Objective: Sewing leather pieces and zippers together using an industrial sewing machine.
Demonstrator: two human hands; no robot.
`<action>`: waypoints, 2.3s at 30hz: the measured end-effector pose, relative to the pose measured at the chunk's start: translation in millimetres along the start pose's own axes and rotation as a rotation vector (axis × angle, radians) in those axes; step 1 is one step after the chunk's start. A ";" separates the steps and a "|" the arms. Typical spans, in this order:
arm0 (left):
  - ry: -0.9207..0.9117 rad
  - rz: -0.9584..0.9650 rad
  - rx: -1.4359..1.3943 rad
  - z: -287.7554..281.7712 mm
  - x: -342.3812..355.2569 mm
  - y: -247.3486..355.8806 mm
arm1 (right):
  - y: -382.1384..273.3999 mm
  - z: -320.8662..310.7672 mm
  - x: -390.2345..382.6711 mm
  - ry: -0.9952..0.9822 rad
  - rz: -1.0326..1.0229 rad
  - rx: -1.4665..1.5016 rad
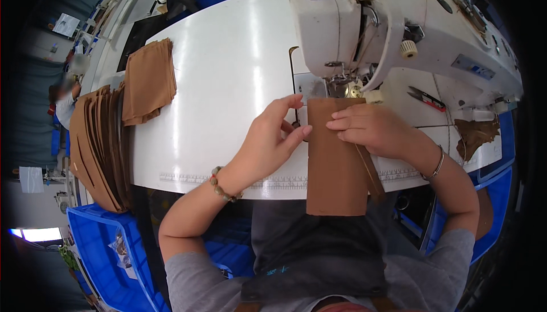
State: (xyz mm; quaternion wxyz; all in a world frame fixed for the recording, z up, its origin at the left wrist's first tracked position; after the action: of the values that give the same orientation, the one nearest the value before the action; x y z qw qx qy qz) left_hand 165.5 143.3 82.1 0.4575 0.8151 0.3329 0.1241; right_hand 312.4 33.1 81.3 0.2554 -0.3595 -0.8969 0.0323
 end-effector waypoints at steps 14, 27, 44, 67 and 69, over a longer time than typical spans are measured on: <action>-0.200 -0.144 0.206 11.0 43.8 -4.3 | -2.7 3.5 -1.9 0.094 0.079 -0.206; 0.123 0.495 0.724 41.0 8.7 35.9 | 7.2 -0.4 -2.1 0.020 0.119 -0.253; 0.208 0.399 0.602 30.2 27.2 25.2 | 10.8 -3.4 -5.9 0.013 0.196 -0.400; 0.235 0.514 0.682 34.5 12.4 49.9 | 15.3 -3.7 -5.6 0.059 0.182 -0.368; 0.231 0.455 0.680 29.1 21.0 41.2 | 15.6 -1.9 -6.4 0.036 0.193 -0.369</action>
State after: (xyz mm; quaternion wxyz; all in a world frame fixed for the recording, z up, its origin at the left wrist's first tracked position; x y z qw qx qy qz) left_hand 213.7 122.9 98.1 0.0832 0.9531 0.2157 0.1953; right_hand 327.1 40.2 76.4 0.1970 -0.4847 -0.8445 -0.1145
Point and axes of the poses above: each hand's wrist, its own x-axis towards the middle knuckle, its own z-axis out of the palm, y = z × x, the point moved 8 cm from there along x, towards the middle knuckle, and after that the axes turned 9 degrees about -z, right-handed, at the moved point
